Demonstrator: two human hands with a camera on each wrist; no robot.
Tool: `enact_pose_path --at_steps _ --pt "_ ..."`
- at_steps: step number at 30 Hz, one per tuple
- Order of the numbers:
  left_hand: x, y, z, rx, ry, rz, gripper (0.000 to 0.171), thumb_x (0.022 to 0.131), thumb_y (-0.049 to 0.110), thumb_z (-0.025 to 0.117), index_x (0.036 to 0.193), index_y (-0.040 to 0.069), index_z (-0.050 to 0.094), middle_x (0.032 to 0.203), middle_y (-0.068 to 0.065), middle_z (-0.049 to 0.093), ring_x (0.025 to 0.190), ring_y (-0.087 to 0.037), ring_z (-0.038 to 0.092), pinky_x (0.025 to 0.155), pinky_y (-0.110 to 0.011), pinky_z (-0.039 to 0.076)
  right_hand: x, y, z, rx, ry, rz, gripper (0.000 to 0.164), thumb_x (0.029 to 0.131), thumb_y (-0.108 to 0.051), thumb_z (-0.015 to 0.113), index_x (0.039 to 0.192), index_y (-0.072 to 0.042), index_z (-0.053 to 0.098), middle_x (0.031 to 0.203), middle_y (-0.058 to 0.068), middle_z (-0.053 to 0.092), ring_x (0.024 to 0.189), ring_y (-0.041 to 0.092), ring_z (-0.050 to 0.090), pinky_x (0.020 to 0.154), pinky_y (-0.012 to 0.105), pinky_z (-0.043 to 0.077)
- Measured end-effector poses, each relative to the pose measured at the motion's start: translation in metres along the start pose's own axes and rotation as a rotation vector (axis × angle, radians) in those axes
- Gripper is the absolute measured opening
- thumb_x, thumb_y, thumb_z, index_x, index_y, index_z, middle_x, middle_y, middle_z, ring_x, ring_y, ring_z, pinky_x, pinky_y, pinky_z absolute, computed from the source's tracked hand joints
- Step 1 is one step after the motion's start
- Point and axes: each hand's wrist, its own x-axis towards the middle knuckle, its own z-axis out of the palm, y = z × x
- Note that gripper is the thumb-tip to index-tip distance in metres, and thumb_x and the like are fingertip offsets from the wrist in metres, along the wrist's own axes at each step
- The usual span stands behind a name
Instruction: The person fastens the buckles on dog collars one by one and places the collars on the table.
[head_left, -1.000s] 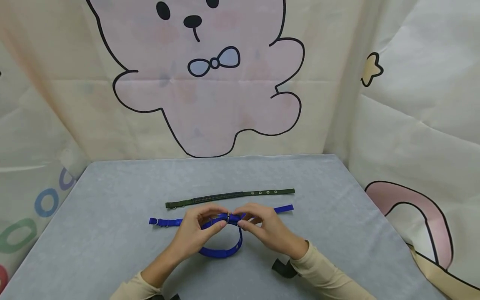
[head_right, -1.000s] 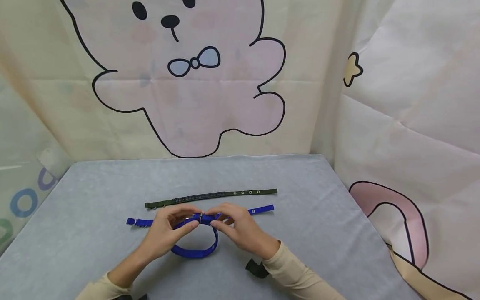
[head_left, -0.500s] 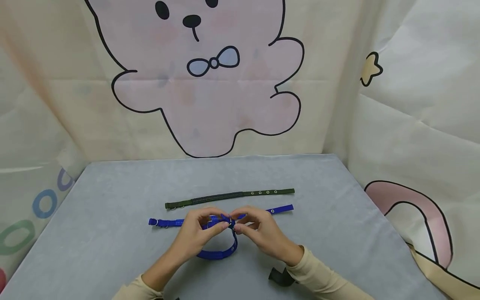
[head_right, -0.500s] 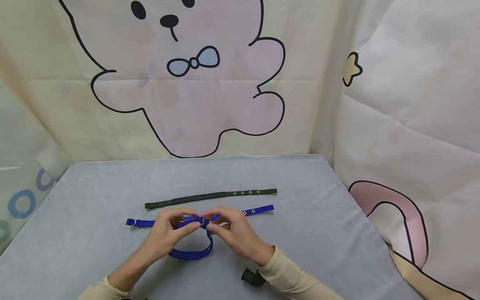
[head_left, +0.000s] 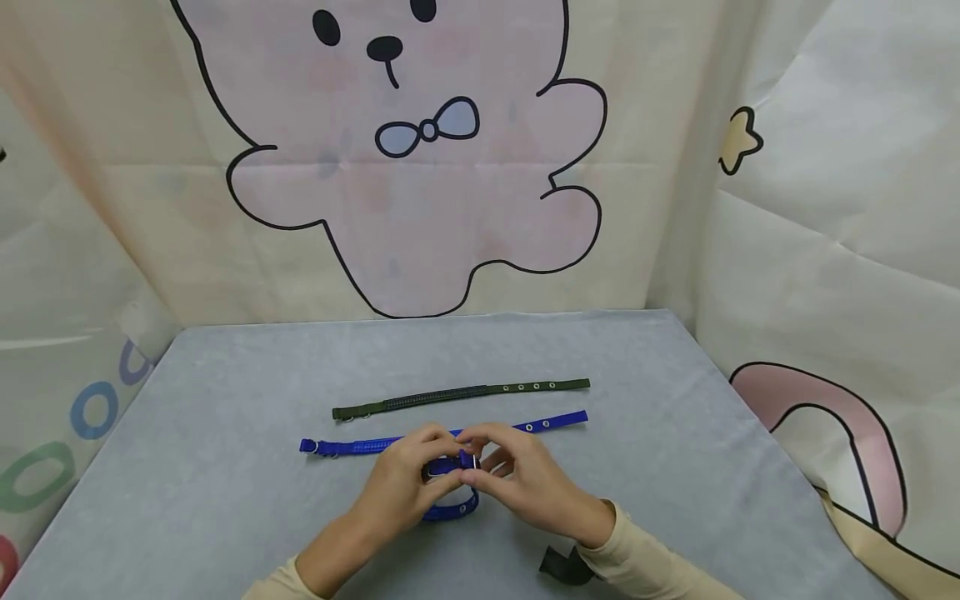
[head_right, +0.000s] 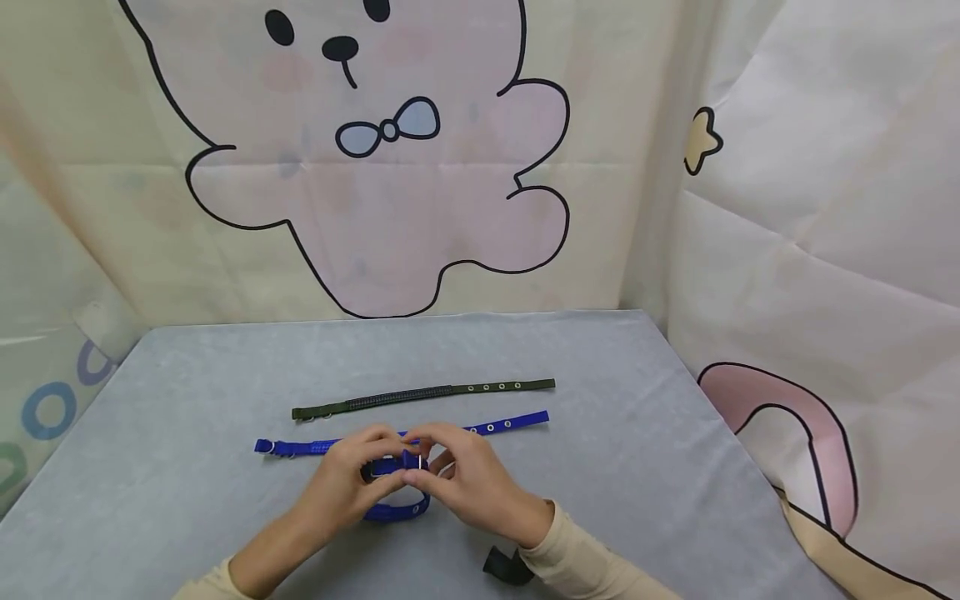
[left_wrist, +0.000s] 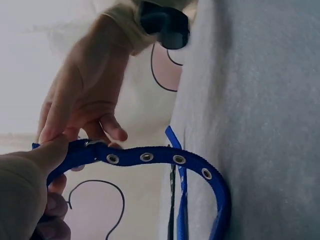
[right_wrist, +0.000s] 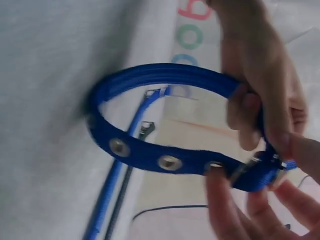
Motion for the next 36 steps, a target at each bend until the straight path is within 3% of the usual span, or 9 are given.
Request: enact_pose_path --at_steps 2,5,11,14,18,25,33,36 --pt "0.0 0.001 -0.001 0.053 -0.022 0.051 0.018 0.083 0.02 0.083 0.099 0.013 0.078 0.098 0.006 0.067 0.076 -0.001 0.054 0.063 -0.017 0.047 -0.002 -0.004 -0.004 -0.017 -0.023 0.023 0.032 0.098 -0.031 0.068 0.128 -0.02 0.063 0.11 0.007 0.067 0.085 0.009 0.071 0.074 0.029 0.06" --pt "0.001 0.003 -0.005 0.01 -0.042 0.052 0.024 0.086 0.021 0.081 0.107 0.009 0.079 0.104 0.005 0.068 0.085 -0.003 0.061 0.07 -0.02 0.052 -0.002 -0.008 -0.006 -0.046 -0.007 0.018 0.031 0.101 -0.03 0.064 0.13 -0.019 0.063 0.106 0.006 0.067 0.082 0.007 0.07 0.072 0.028 0.059" --pt "0.001 0.002 -0.01 -0.173 -0.019 -0.03 0.026 0.091 0.017 0.076 0.115 0.007 0.077 0.111 0.003 0.072 0.098 -0.01 0.067 0.079 -0.026 0.057 -0.001 -0.008 -0.004 -0.088 0.038 -0.072 0.029 0.106 -0.022 0.055 0.132 -0.014 0.062 0.106 0.005 0.064 0.075 0.004 0.066 0.069 0.027 0.058" --pt "-0.001 0.001 -0.008 -0.186 -0.019 -0.068 0.022 0.09 0.02 0.077 0.109 0.01 0.078 0.105 0.004 0.073 0.093 -0.008 0.067 0.077 -0.024 0.057 -0.002 -0.005 -0.003 -0.08 -0.009 -0.071 0.028 0.107 -0.023 0.051 0.132 -0.012 0.059 0.112 0.007 0.062 0.075 0.001 0.064 0.071 0.027 0.058" --pt "-0.001 0.001 -0.006 -0.2 -0.044 -0.133 0.022 0.09 0.024 0.078 0.108 0.011 0.078 0.099 0.002 0.075 0.076 -0.001 0.06 0.064 -0.02 0.052 0.0 -0.001 -0.005 -0.091 -0.037 -0.07 0.024 0.107 -0.023 0.051 0.129 -0.014 0.056 0.116 0.007 0.064 0.082 0.007 0.068 0.073 0.028 0.058" --pt "0.008 -0.001 -0.011 -0.125 -0.064 -0.187 0.021 0.087 0.025 0.08 0.105 0.014 0.078 0.084 0.005 0.073 0.057 0.005 0.045 0.051 -0.018 0.042 0.015 0.005 -0.012 -0.106 -0.047 -0.115 0.017 0.104 -0.022 0.058 0.119 -0.015 0.063 0.115 0.003 0.068 0.106 0.017 0.067 0.087 0.031 0.058" --pt "0.008 -0.001 -0.02 -0.047 -0.057 -0.211 0.019 0.086 0.026 0.082 0.104 0.019 0.08 0.061 0.013 0.042 0.051 0.003 0.031 0.047 -0.019 0.029 0.026 0.009 -0.013 0.032 -0.038 -0.144 0.014 0.099 -0.014 0.066 0.112 -0.012 0.068 0.112 0.006 0.069 0.106 0.013 0.064 0.087 0.033 0.058" --pt "0.01 -0.001 -0.017 -0.026 -0.061 -0.19 0.019 0.086 0.026 0.082 0.104 0.019 0.08 0.061 0.013 0.043 0.052 0.004 0.03 0.048 -0.018 0.029 0.025 0.009 -0.015 0.023 -0.023 -0.133 0.014 0.098 -0.012 0.066 0.112 -0.011 0.068 0.111 0.007 0.07 0.104 0.013 0.065 0.086 0.032 0.058"
